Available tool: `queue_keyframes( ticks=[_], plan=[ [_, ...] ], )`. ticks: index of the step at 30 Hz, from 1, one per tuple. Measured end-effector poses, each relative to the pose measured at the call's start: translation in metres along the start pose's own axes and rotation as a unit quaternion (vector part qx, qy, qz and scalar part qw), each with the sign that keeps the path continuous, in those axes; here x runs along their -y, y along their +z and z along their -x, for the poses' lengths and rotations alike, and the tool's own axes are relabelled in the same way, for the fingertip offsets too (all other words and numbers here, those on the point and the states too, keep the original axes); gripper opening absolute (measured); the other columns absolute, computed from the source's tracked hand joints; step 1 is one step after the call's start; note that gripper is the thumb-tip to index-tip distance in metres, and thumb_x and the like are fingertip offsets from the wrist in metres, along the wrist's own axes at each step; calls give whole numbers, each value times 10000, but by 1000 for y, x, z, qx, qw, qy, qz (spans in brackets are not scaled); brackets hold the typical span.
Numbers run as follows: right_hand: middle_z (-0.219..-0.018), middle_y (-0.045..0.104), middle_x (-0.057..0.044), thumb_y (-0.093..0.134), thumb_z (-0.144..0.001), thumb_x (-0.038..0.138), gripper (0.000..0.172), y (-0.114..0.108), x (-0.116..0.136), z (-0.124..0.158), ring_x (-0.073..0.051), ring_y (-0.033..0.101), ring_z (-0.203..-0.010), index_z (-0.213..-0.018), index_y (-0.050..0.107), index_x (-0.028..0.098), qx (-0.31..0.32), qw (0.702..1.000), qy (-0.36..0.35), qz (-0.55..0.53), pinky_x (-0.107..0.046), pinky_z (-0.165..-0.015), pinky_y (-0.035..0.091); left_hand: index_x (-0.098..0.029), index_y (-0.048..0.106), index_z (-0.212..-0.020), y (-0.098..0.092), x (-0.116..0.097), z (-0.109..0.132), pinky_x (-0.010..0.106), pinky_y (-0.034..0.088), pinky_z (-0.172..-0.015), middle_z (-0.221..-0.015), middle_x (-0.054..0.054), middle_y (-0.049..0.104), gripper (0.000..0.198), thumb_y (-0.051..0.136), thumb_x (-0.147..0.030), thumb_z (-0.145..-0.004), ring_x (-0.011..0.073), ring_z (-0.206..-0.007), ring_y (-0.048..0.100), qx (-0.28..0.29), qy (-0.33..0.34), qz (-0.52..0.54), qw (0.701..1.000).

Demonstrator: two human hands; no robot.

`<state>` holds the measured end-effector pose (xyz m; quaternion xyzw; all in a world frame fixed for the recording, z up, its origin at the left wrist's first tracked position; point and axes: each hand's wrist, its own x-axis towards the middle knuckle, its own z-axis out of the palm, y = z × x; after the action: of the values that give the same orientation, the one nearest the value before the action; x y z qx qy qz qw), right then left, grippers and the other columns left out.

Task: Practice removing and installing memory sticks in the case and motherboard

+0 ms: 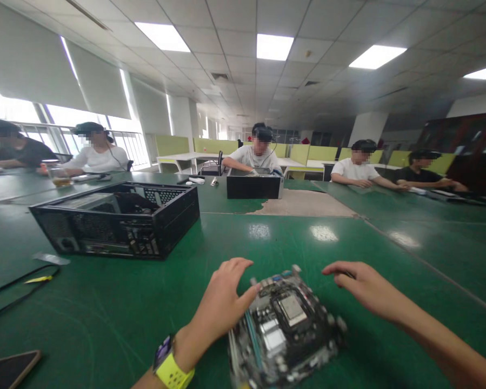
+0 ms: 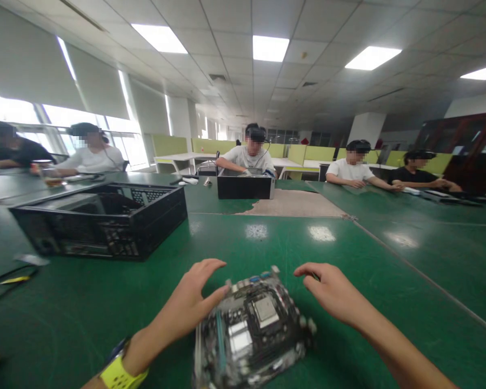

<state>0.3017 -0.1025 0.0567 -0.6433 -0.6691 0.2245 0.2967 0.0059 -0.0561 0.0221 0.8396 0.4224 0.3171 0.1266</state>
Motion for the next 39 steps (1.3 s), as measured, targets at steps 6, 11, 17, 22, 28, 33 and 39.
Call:
queue_keyframes(
  ticks=[6, 11, 17, 22, 28, 33, 39],
  plan=[
    [-784, 669, -40, 372, -773, 323, 354, -8, 1, -1, -211, 581, -777, -829, 693, 184, -56, 997, 7, -53, -305, -701, 422, -200, 575, -1086, -5, 2, -5, 378, 438, -891, -1062, 68, 611, 288, 514, -366, -859, 223, -1009, 545, -20, -7, 10, 1000],
    [-656, 548, -5, 350, -816, 376, 337, -14, 7, 3, -178, 509, -692, -650, 588, 204, -156, 985, 9, -78, -276, -643, 376, -193, 635, -828, -10, 2, -10, 277, 436, -688, -765, 23, 628, 270, 434, -361, -893, 170, -734, 573, -30, -11, 27, 999],
    [-644, 487, -13, 384, -810, 396, 311, -10, 10, 13, -167, 475, -662, -658, 568, 196, -238, 958, 36, -156, -252, -518, 307, -180, 663, -782, -18, 4, -13, 233, 365, -567, -600, -12, 577, 332, 440, -410, -870, 134, -566, 493, -48, -59, 27, 997],
    [-609, 427, 1, 374, -821, 397, 314, -12, 11, 17, -132, 380, -549, -656, 548, 194, -235, 958, 35, -164, -253, -466, 257, -176, 661, -772, -25, 9, -13, 222, 281, -511, -486, -56, 392, 367, 436, -451, -862, 109, -489, 364, -47, -77, 24, 996],
    [-625, 453, -9, 388, -802, 388, 295, -13, 11, 19, -131, 371, -537, -647, 540, 190, -241, 955, 24, -170, -251, -447, 250, -171, 659, -765, -26, 15, -13, 227, 263, -520, -498, -59, 355, 377, 433, -460, -854, 109, -503, 347, -36, -87, 28, 995],
    [-642, 459, -8, 395, -802, 390, 292, -11, 10, 16, -139, 399, -576, -660, 546, 185, -251, 951, 29, -178, -243, -458, 260, -165, 624, -703, -25, 21, -15, 230, 257, -522, -501, -55, 368, 389, 445, -482, -840, 107, -511, 357, -44, -92, 31, 994],
    [-594, 412, 16, 349, -851, 386, 333, -5, 9, 13, -132, 411, -577, -650, 532, 193, -231, 964, 17, -132, -238, -472, 273, -159, 468, -533, -24, 26, -16, 227, 256, -516, -496, -55, 363, 438, 477, -491, -820, 91, -508, 350, -52, -98, 21, 994]
  ],
)
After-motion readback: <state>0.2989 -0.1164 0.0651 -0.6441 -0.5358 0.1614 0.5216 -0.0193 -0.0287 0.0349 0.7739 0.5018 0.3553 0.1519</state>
